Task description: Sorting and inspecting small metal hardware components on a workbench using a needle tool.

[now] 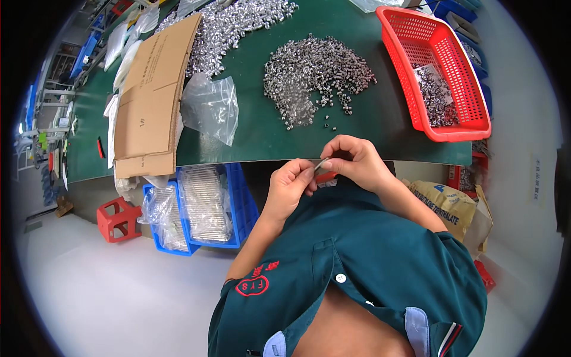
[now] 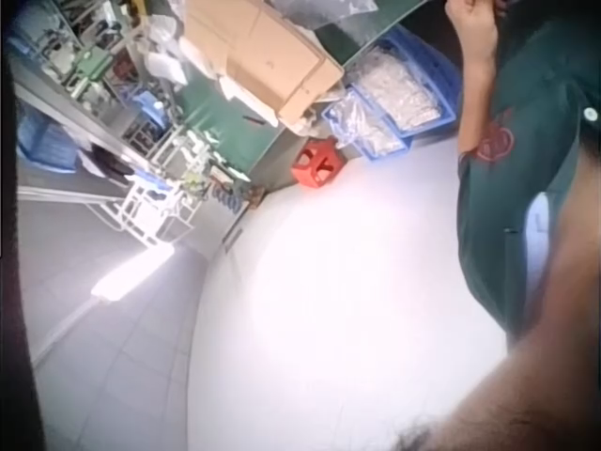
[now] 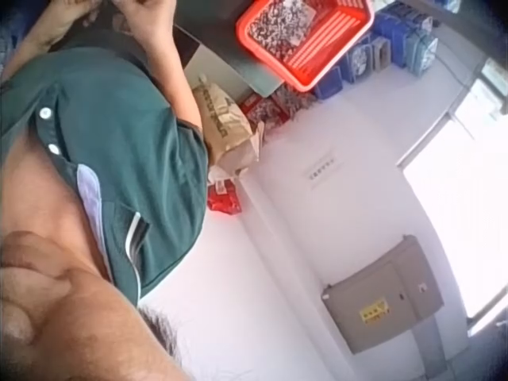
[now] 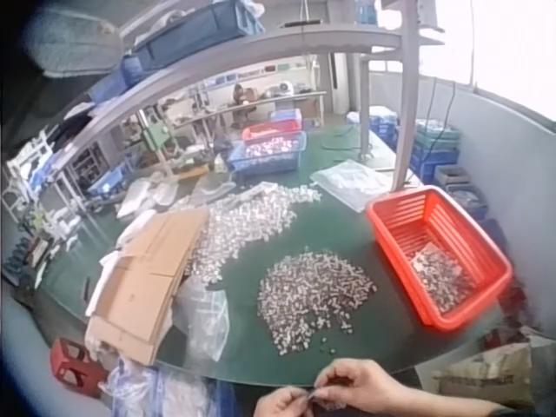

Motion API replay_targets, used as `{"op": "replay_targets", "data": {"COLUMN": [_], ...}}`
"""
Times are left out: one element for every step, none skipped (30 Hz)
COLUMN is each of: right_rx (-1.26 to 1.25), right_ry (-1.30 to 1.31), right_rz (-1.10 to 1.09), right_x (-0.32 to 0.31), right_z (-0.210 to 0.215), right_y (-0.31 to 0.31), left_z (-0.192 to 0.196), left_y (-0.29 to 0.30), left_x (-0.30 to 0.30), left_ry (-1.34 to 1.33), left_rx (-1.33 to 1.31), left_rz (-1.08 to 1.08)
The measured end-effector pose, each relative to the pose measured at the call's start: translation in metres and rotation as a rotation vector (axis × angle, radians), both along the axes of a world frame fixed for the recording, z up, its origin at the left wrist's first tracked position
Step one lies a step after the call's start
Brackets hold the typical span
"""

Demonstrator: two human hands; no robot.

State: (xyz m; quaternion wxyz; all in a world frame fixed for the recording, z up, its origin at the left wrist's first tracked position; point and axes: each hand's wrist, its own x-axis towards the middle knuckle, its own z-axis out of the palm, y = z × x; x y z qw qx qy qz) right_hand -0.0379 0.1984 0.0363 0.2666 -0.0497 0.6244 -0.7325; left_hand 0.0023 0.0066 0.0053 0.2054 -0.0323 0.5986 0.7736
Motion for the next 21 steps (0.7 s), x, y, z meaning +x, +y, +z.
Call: {"op": "replay_targets", "data": {"right_rx": [0.130, 0.260, 0.260, 0.245, 0.231, 0.311, 0.390, 0.490, 0.607, 0.725, 0.746, 0.746, 0.808, 0.869, 0.868, 0.900, 0.932, 0.930, 0.926, 0.924, 0.924], "right_ry": [0.062, 0.124, 0.126, 0.166, 0.206, 0.312, 0.417, 0.552, 0.642, 0.731, 0.739, 0.740, 0.811, 0.881, 0.882, 0.907, 0.931, 0.931, 0.923, 0.914, 0.912], "right_rz": [0.016, 0.032, 0.031, 0.061, 0.093, 0.043, -0.007, -0.107, -0.139, -0.173, -0.183, -0.182, -0.205, -0.229, -0.228, -0.244, -0.261, -0.259, -0.272, -0.286, -0.285], "right_x": [-0.001, -0.001, -0.002, -0.004, -0.007, -0.010, -0.013, -0.017, -0.021, -0.024, -0.026, -0.027, -0.028, -0.029, -0.029, -0.029, -0.029, -0.029, -0.029, -0.028, -0.027], "right_z": [0.007, 0.010, 0.011, 0.011, 0.011, 0.010, 0.008, 0.000, -0.003, -0.006, -0.008, -0.009, -0.011, -0.013, -0.015, -0.018, -0.019, -0.019, -0.019, -0.018, -0.016], "right_y": [0.000, 0.001, 0.002, 0.005, 0.008, 0.010, 0.013, 0.016, 0.017, 0.018, 0.016, 0.013, 0.009, 0.006, 0.004, 0.002, 0.000, 0.000, 0.001, 0.001, 0.003], "left_z": [0.000, 0.001, 0.003, 0.005, 0.005, 0.004, 0.003, 0.002, 0.001, 0.000, 0.000, 0.000, -0.001, -0.001, -0.001, -0.001, -0.001, 0.000, -0.001, -0.001, -0.001], "left_y": [0.001, 0.002, 0.004, 0.005, 0.004, 0.003, 0.003, 0.001, 0.000, -0.001, -0.002, -0.002, -0.002, -0.002, -0.002, -0.002, -0.003, -0.002, -0.003, -0.003, -0.004], "left_x": [0.000, 0.001, 0.001, 0.000, 0.000, -0.001, 0.000, -0.001, -0.001, -0.001, -0.001, -0.001, -0.001, -0.001, -0.001, -0.001, -0.001, -0.001, -0.001, 0.000, 0.000], "left_ry": [0.031, 0.033, 0.008, -0.015, -0.012, -0.010, -0.009, -0.007, -0.007, -0.007, -0.007, -0.004, -0.001, -0.001, 0.002, 0.004, 0.004, 0.006, 0.006, 0.004, 0.004], "left_rx": [-0.056, -0.057, -0.032, -0.005, -0.005, 0.023, 0.052, 0.053, 0.058, 0.063, 0.063, 0.064, 0.065, 0.065, 0.073, 0.080, 0.079, 0.075, 0.071, 0.070, 0.068], "left_rz": [0.005, 0.004, 0.011, 0.019, 0.019, 0.032, 0.043, 0.045, 0.065, 0.082, 0.083, 0.098, 0.113, 0.114, 0.120, 0.129, 0.133, 0.136, 0.138, 0.139, 0.137]}}
